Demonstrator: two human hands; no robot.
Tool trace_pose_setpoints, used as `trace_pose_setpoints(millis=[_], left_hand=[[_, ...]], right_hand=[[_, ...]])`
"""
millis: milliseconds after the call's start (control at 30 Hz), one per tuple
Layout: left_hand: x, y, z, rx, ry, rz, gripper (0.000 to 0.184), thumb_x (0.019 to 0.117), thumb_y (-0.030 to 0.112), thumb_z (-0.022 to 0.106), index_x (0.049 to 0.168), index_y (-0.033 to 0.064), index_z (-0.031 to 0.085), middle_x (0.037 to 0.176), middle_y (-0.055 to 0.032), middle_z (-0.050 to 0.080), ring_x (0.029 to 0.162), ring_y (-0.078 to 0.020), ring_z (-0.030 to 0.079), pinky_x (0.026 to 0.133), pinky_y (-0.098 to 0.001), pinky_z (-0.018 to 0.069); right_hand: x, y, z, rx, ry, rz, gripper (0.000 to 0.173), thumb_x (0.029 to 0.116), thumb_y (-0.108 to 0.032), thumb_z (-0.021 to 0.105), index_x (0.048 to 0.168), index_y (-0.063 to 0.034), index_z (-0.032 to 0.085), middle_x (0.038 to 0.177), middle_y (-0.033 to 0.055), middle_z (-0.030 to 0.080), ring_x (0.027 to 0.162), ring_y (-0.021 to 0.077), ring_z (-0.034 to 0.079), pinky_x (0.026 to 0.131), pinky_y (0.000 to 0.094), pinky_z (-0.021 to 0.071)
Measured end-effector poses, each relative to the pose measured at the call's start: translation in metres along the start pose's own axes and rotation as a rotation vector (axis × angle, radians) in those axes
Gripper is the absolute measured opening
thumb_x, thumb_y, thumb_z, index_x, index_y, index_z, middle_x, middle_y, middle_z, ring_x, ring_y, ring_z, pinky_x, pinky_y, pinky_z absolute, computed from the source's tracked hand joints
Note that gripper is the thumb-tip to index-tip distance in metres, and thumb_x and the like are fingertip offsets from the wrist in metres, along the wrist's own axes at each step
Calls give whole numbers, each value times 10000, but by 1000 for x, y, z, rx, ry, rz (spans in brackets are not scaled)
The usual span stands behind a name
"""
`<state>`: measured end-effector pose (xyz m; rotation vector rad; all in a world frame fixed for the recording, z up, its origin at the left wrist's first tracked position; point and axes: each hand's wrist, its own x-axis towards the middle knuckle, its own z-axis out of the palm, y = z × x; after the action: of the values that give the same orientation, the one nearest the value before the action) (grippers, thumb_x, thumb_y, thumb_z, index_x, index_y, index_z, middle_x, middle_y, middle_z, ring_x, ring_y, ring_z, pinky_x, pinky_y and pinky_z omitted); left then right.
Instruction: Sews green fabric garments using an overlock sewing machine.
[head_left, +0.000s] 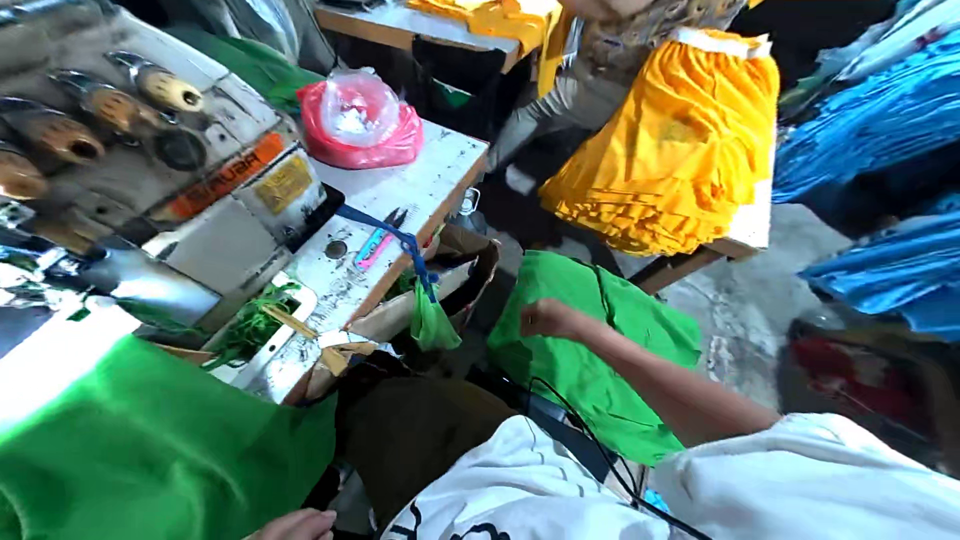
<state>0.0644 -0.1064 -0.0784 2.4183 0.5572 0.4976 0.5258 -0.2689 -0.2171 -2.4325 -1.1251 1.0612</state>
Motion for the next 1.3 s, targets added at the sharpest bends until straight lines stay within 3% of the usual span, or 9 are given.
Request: trace_pose_setpoints(millis=[167, 467, 567, 667, 800, 933, 1100, 1233, 1300], left_hand=[[2, 0, 6, 5, -42, -18, 228, 1030, 146, 594, 1040, -41, 723, 996, -213, 720, 941, -263, 689, 894, -363, 543], [-9, -5, 16, -45, -153, -106, 235, 1019, 114, 597, 1092, -83, 701, 1015, -241, 705, 907, -270, 697, 853, -361, 572], [-7, -4, 15, -58, -188, -127, 249, 1013, 102, 599, 1127, -102, 685, 1040, -259, 696, 914, -293, 699, 860, -383, 580], [-4, -3, 13, -67, -204, -122, 263, 1016, 112, 600, 1138, -107, 677, 1045, -263, 691, 916, -291, 698, 859, -382, 581], [2, 1, 10, -80, -203, -115, 266, 1016, 121, 607, 1150, -98, 677, 1054, -251, 696, 926, -277, 699, 860, -374, 580], [19, 15, 3, -67, -214, -50, 255, 1012, 110, 609, 1149, -92, 681, 1056, -247, 699, 921, -276, 704, 866, -373, 580], [52, 35, -11, -97, -196, 79, 262, 1022, 149, 611, 1162, -63, 676, 1098, -219, 698, 994, -236, 693, 917, -360, 568], [88, 48, 7, -181, 121, 211, 344, 1016, 366, 617, 1285, 156, 654, 1245, -9, 684, 1134, -74, 645, 956, -286, 558], [108, 67, 9, -259, 185, 237, 481, 989, 356, 652, 1432, 193, 558, 1426, 13, 594, 1265, -81, 587, 1019, -313, 535]], right_hand=[[0, 24, 79, 15, 171, 23, 362, 871, -351, 822, 1065, -57, 737, 1089, 181, 696, 1021, 388, 671, 878, 647, 522], [-9, 17, 49, 170, -2, 21, 307, 1083, -149, 499, 1219, 50, 689, 1207, 247, 681, 1154, 382, 647, 1045, 557, 461], [-18, 16, 32, 398, -17, 122, 265, 1055, -116, 562, 1199, 83, 662, 1088, 234, 679, 934, 293, 660, 895, 460, 529], [-17, 30, 8, 647, 159, 171, 235, 1011, -80, 625, 1167, 95, 645, 1065, 219, 667, 904, 269, 641, 851, 459, 535], [-27, 26, -35, 646, 59, -33, 162, 1034, -125, 577, 1061, 5, 671, 926, 62, 665, 817, 122, 628, 754, 343, 541], [-43, 16, -93, 438, 261, 101, 326, 1102, -158, 444, 1277, 69, 599, 1192, 288, 622, 1066, 377, 623, 927, 579, 488], [-109, -79, -150, 378, 308, -233, 194, 1082, -143, 472, 987, -79, 629, 827, -8, 612, 730, 36, 576, 689, 245, 501], [-153, -165, -156, 346, 89, -675, 194, 1045, -147, 528, 960, -123, 701, 773, -68, 671, 670, -9, 622, 588, 149, 527], [-158, -201, -148, 302, -29, -889, 190, 1044, -146, 535, 982, -116, 713, 790, -92, 677, 697, -41, 625, 604, 114, 524]])
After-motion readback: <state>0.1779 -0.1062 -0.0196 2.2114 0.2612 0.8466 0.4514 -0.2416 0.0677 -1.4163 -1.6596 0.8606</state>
